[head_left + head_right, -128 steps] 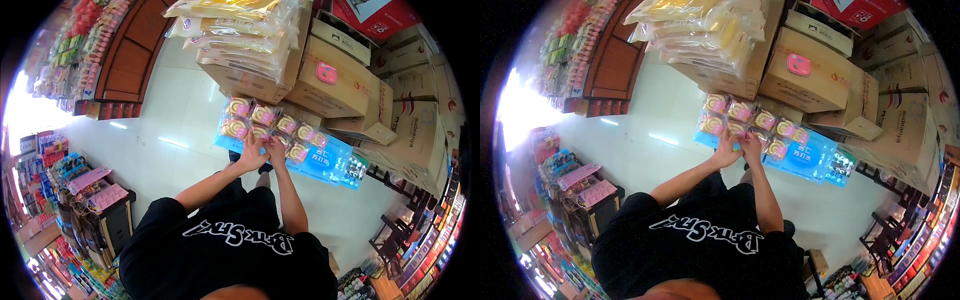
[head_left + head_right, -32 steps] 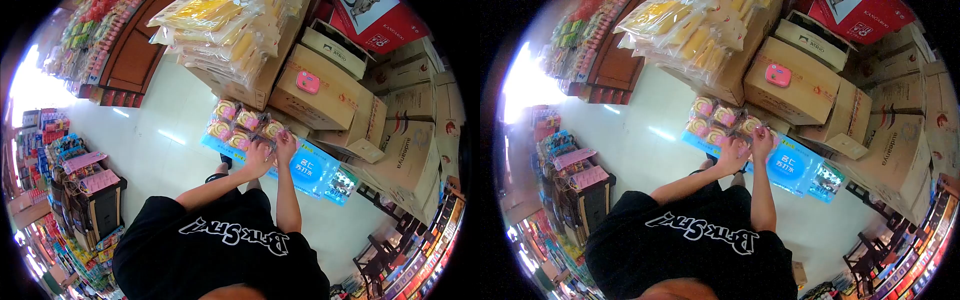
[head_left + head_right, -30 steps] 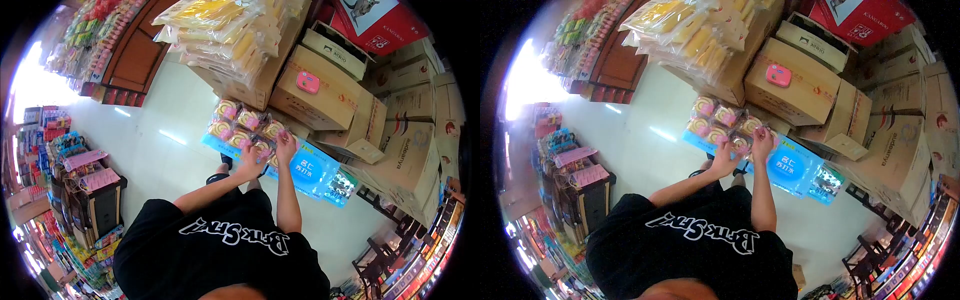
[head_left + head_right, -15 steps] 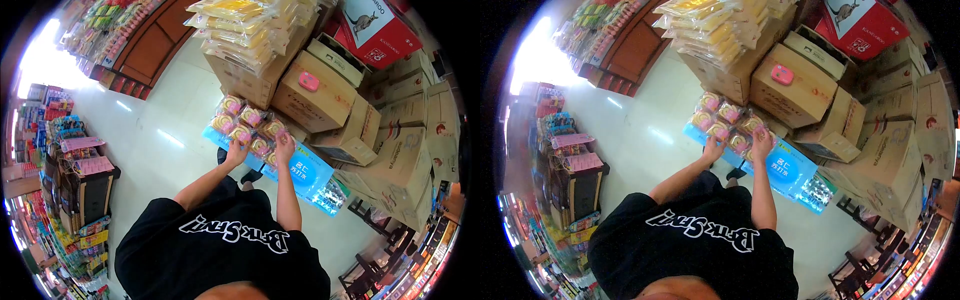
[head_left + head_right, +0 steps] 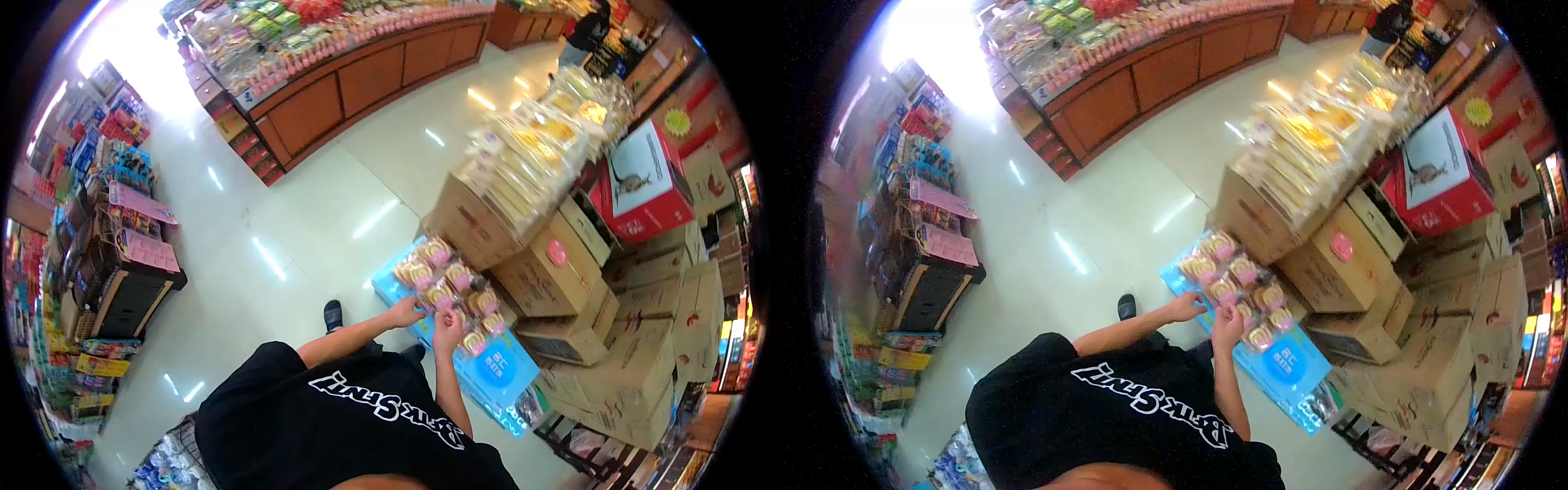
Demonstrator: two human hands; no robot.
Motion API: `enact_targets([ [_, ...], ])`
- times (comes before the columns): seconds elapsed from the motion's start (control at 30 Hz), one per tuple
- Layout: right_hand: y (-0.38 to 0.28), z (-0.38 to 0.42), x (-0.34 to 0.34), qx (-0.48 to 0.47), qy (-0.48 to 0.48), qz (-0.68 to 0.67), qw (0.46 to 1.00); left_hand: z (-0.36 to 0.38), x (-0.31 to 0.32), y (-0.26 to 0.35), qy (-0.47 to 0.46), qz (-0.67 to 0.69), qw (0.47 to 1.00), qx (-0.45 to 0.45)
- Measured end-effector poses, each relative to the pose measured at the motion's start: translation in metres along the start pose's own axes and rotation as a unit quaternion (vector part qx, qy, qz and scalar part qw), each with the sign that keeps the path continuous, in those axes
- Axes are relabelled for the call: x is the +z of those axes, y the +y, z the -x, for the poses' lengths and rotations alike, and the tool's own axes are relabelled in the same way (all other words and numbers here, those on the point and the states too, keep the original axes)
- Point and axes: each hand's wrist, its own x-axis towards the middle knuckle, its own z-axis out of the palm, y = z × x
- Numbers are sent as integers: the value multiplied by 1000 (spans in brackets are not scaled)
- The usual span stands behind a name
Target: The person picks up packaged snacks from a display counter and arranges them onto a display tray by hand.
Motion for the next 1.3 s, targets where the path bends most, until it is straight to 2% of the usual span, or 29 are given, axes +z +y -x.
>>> enact_targets([
  [0.17,-60,4,96,-15,-68,-40,997,24,-109,-58,27,100,994,-22],
  [0.3,-114,-2,174,-23,-133,-49,990,42,-209,-127,109,124,986,-35],
  [0.33,-126,-2,196,-49,-135,-31,989,49,-235,-140,118,129,983,-48],
  [0.43,-168,2,247,-40,-184,-18,982,81,-300,-173,169,158,968,-92],
  [0.63,-201,5,335,-48,-265,9,963,129,-361,-228,271,226,927,-130],
  [0.73,-213,1,367,-66,-305,55,948,133,-368,-235,304,270,900,-156],
  [0.87,-225,-22,420,-96,-329,128,931,123,-374,-229,300,323,887,-136],
  [1.0,-249,-50,473,-103,-349,129,922,96,-396,-229,305,322,887,-126],
  [1.13,-259,-93,528,-126,-392,147,899,53,-454,-228,323,302,888,-129],
  [1.3,-288,-179,569,-154,-461,239,841,-9,-545,-207,343,282,885,-138],
])
